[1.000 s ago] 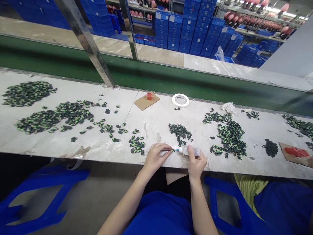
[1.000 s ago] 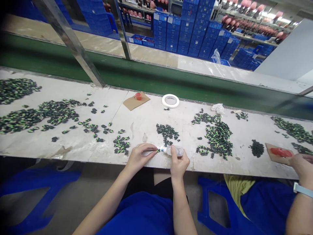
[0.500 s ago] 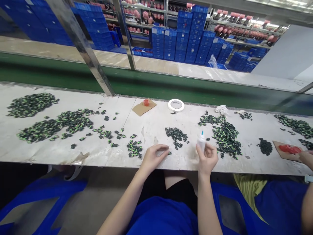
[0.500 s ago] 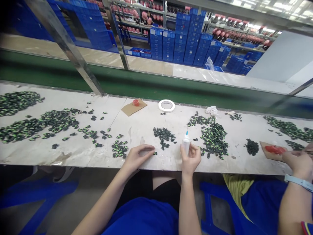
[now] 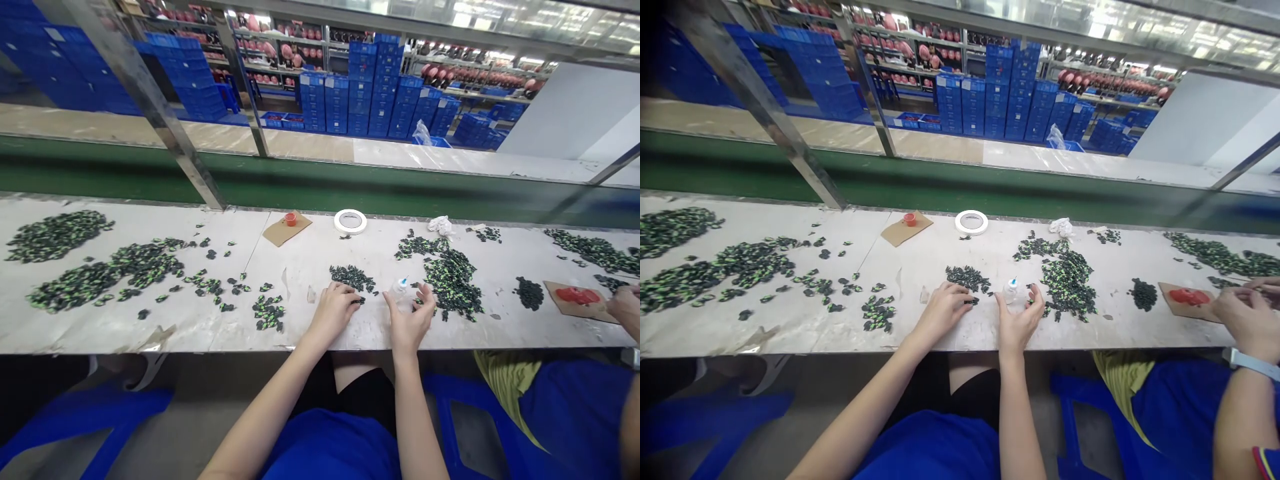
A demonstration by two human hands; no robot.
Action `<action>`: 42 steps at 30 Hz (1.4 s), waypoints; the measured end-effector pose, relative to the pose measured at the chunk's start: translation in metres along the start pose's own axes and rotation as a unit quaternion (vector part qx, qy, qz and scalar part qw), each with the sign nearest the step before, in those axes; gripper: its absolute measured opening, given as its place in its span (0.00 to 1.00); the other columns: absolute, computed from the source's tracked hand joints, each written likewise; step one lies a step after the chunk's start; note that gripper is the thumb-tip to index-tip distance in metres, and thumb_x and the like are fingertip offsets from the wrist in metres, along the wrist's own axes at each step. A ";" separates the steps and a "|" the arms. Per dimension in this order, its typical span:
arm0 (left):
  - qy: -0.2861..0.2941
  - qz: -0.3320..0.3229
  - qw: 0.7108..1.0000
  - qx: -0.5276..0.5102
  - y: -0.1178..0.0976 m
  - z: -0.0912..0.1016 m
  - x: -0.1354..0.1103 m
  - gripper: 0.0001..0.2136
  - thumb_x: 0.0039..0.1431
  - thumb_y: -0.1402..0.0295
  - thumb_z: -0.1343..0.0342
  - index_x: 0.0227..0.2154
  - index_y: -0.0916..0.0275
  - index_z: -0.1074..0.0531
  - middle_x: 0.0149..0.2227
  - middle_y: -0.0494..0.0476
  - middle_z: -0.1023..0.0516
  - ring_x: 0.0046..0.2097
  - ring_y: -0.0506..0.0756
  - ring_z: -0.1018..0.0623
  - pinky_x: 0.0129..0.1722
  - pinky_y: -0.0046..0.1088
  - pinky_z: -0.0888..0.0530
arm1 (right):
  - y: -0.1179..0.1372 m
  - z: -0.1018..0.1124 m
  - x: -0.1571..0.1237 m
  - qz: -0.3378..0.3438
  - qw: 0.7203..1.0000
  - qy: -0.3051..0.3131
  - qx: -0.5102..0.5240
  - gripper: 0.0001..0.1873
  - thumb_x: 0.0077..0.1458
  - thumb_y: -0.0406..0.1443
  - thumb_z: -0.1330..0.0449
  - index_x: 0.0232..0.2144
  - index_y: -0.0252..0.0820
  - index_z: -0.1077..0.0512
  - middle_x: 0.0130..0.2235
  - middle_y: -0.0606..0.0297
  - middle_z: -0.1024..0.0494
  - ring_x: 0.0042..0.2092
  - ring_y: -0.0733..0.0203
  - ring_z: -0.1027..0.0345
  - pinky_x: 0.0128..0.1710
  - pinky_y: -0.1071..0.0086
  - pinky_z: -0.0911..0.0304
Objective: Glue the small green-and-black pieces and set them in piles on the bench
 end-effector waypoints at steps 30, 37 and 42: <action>0.121 -0.113 0.985 0.042 0.002 0.037 0.012 0.14 0.63 0.65 0.53 0.49 0.60 0.30 0.53 0.63 0.27 0.54 0.61 0.30 0.53 0.43 0.34 | -0.002 -0.023 -0.034 -0.061 0.960 0.272 0.001 0.23 0.56 0.52 0.47 0.33 0.39 0.24 0.34 0.54 0.20 0.34 0.53 0.25 0.36 0.62 0.31; 0.030 -0.041 0.999 -0.006 0.014 0.027 -0.042 0.06 0.58 0.70 0.45 0.38 0.60 0.27 0.37 0.58 0.27 0.43 0.59 0.27 0.41 0.37 0.27 | 0.010 -0.042 -0.061 -0.133 0.917 0.360 0.104 0.16 0.52 0.47 0.41 0.31 0.40 0.22 0.34 0.57 0.19 0.35 0.54 0.24 0.37 0.64 0.29; -0.026 -0.006 0.996 -0.079 0.021 0.021 -0.045 0.06 0.59 0.75 0.49 0.32 0.60 0.29 0.36 0.58 0.26 0.42 0.58 0.27 0.41 0.36 0.26 | 0.018 -0.055 -0.070 -0.156 0.905 0.369 0.141 0.15 0.50 0.45 0.39 0.29 0.40 0.22 0.31 0.59 0.19 0.32 0.55 0.24 0.33 0.65 0.28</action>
Point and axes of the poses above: each hand's wrist, its own x-axis towards the middle knuckle, its own z-axis out of the back of the hand, y = z × x, the point moved 8 cm from there along x, towards the middle knuckle
